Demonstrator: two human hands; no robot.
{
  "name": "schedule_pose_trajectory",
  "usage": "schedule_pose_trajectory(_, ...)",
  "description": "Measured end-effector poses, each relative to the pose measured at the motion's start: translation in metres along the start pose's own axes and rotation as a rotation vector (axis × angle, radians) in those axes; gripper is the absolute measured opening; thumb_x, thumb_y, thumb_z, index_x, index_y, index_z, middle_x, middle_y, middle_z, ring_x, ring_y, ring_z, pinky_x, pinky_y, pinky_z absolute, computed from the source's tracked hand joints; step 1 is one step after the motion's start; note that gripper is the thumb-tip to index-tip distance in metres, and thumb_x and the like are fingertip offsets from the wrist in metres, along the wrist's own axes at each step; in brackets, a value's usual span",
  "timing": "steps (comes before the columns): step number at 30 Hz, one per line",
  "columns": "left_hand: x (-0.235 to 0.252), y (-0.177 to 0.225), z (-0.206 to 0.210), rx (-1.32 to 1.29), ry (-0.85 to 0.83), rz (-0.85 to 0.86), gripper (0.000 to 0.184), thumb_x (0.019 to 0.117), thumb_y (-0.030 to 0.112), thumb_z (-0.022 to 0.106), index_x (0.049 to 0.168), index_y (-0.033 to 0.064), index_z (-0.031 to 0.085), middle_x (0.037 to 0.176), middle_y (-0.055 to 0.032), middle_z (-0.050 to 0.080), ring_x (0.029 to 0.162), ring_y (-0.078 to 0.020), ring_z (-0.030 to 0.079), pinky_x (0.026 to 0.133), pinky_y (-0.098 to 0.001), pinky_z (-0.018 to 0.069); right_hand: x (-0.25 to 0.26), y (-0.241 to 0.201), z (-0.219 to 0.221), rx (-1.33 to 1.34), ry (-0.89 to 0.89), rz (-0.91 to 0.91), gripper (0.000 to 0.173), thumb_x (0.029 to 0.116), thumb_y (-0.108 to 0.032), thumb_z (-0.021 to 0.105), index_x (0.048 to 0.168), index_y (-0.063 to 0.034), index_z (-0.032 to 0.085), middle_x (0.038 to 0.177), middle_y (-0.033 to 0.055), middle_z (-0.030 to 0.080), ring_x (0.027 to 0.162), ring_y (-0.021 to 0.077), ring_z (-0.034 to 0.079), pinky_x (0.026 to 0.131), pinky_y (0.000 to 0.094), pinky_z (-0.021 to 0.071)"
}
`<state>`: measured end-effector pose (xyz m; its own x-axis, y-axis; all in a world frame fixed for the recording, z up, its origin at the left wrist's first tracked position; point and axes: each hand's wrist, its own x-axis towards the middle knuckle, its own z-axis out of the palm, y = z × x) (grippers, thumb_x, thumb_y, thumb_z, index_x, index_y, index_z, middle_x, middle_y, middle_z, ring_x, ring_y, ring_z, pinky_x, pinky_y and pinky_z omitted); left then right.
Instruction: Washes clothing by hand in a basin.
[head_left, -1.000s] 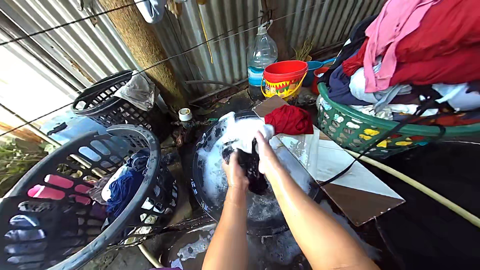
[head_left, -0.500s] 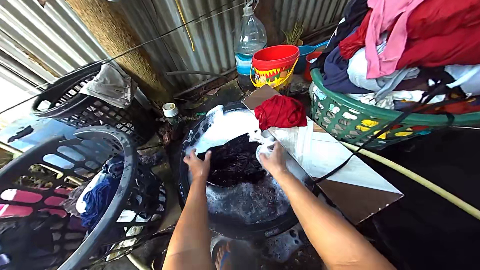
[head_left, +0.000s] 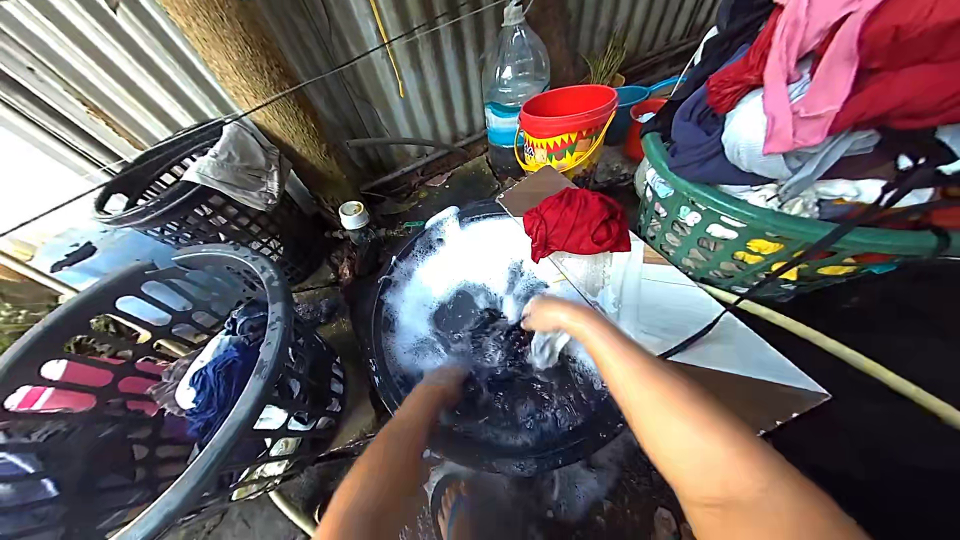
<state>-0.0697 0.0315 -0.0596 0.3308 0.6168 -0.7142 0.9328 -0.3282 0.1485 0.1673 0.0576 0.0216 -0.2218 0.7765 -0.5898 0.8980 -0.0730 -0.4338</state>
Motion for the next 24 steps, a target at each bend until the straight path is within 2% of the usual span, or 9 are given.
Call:
schedule_pose_trajectory(5,-0.037,-0.074,-0.062,-0.679,0.546,-0.076,0.029,0.0914,0.003,0.069,0.119,-0.0043,0.068,0.107,-0.0231,0.070,0.097,-0.0330,0.068,0.091,-0.0530,0.0535,0.003,0.000,-0.047,0.595,0.471,-0.002,0.031,0.1003,-0.019,0.067,0.122,0.0029,0.068,0.124,0.0267,0.065,0.119,0.0404,0.060,0.102,0.0604,0.0454)
schedule_pose_trajectory(8,-0.013,-0.089,-0.059,-0.812,0.931,-0.304,0.040,0.0932,0.003,0.066,0.133,0.0003,0.062,0.121,-0.0245,0.069,0.109,-0.0397,0.067,0.095,-0.0600,0.0522,0.031,0.001,-0.014,0.704,0.695,-0.060,0.053,0.0973,-0.023,0.071,0.142,-0.0002,0.053,0.141,0.0321,0.050,0.131,0.0460,0.051,0.105,0.0611,0.0450)
schedule_pose_trajectory(11,0.020,-0.070,-0.029,-0.637,0.844,-0.356,0.076,0.0928,0.023,0.072,0.156,0.0013,0.036,0.156,-0.0351,0.035,0.142,-0.0519,0.040,0.115,-0.0624,0.0373,0.068,0.005,0.045,0.585,0.540,-0.064,0.079,0.0961,-0.027,0.072,0.160,-0.0061,0.030,0.159,0.0318,0.031,0.145,0.0467,0.038,0.116,0.0600,0.0385)
schedule_pose_trajectory(13,0.039,-0.038,-0.006,-0.565,0.702,-0.339,0.094,0.0895,0.046,0.075,0.162,0.0087,0.029,0.165,-0.0370,0.010,0.148,-0.0601,0.021,0.118,-0.0678,0.0281,0.082,0.008,0.084,0.513,0.358,-0.055,0.084,0.0996,-0.030,0.067,0.164,-0.0083,0.019,0.158,0.0297,0.037,0.144,0.0430,0.042,0.118,0.0562,0.0371)
schedule_pose_trajectory(15,0.046,-0.007,0.013,-0.562,0.556,-0.301,0.100,0.0915,0.043,0.074,0.165,0.0094,0.016,0.166,-0.0354,-0.001,0.150,-0.0583,0.018,0.119,-0.0640,0.0272,0.083,0.009,0.118,0.486,0.311,-0.043,0.080,0.1010,-0.025,0.065,0.165,-0.0084,0.019,0.157,0.0285,0.040,0.144,0.0427,0.044,0.119,0.0557,0.0357)
schedule_pose_trajectory(18,0.031,0.022,0.033,-0.604,0.274,-0.261,0.079,0.1037,0.018,0.059,0.163,-0.0005,0.009,0.160,-0.0317,0.032,0.146,-0.0431,0.041,0.119,-0.0523,0.0356,0.063,0.012,0.139,0.527,0.221,0.040,0.066,0.1069,-0.016,0.052,0.163,-0.0019,0.020,0.164,0.0237,0.032,0.152,0.0355,0.034,0.125,0.0497,0.0269)
schedule_pose_trajectory(20,0.024,0.029,0.034,-0.522,0.155,-0.252,0.055,0.1083,0.022,0.050,0.153,-0.0077,0.037,0.154,-0.0288,0.044,0.145,-0.0410,0.042,0.119,-0.0542,0.0330,0.041,-0.001,0.123,0.298,0.135,0.162,0.052,0.1067,-0.017,0.051,0.151,0.0082,0.041,0.154,0.0303,0.043,0.146,0.0430,0.041,0.120,0.0567,0.0324)
schedule_pose_trajectory(22,0.031,0.034,0.042,-0.521,0.289,-0.327,0.049,0.1053,0.029,0.055,0.141,-0.0049,0.055,0.148,-0.0265,0.052,0.143,-0.0396,0.045,0.118,-0.0535,0.0344,0.026,-0.022,0.097,0.203,0.147,0.114,0.043,0.1096,-0.021,0.043,0.142,0.0046,0.054,0.145,0.0286,0.054,0.139,0.0419,0.049,0.116,0.0576,0.0373)
schedule_pose_trajectory(24,0.036,0.041,0.040,-0.697,0.399,-0.484,0.046,0.1021,0.029,0.060,0.134,-0.0037,0.061,0.143,-0.0265,0.056,0.137,-0.0397,0.051,0.113,-0.0552,0.0406,0.008,-0.045,0.058,0.313,0.219,-0.004,0.043,0.1121,-0.026,0.037,0.135,0.0024,0.061,0.137,0.0268,0.061,0.133,0.0392,0.056,0.113,0.0558,0.0406)
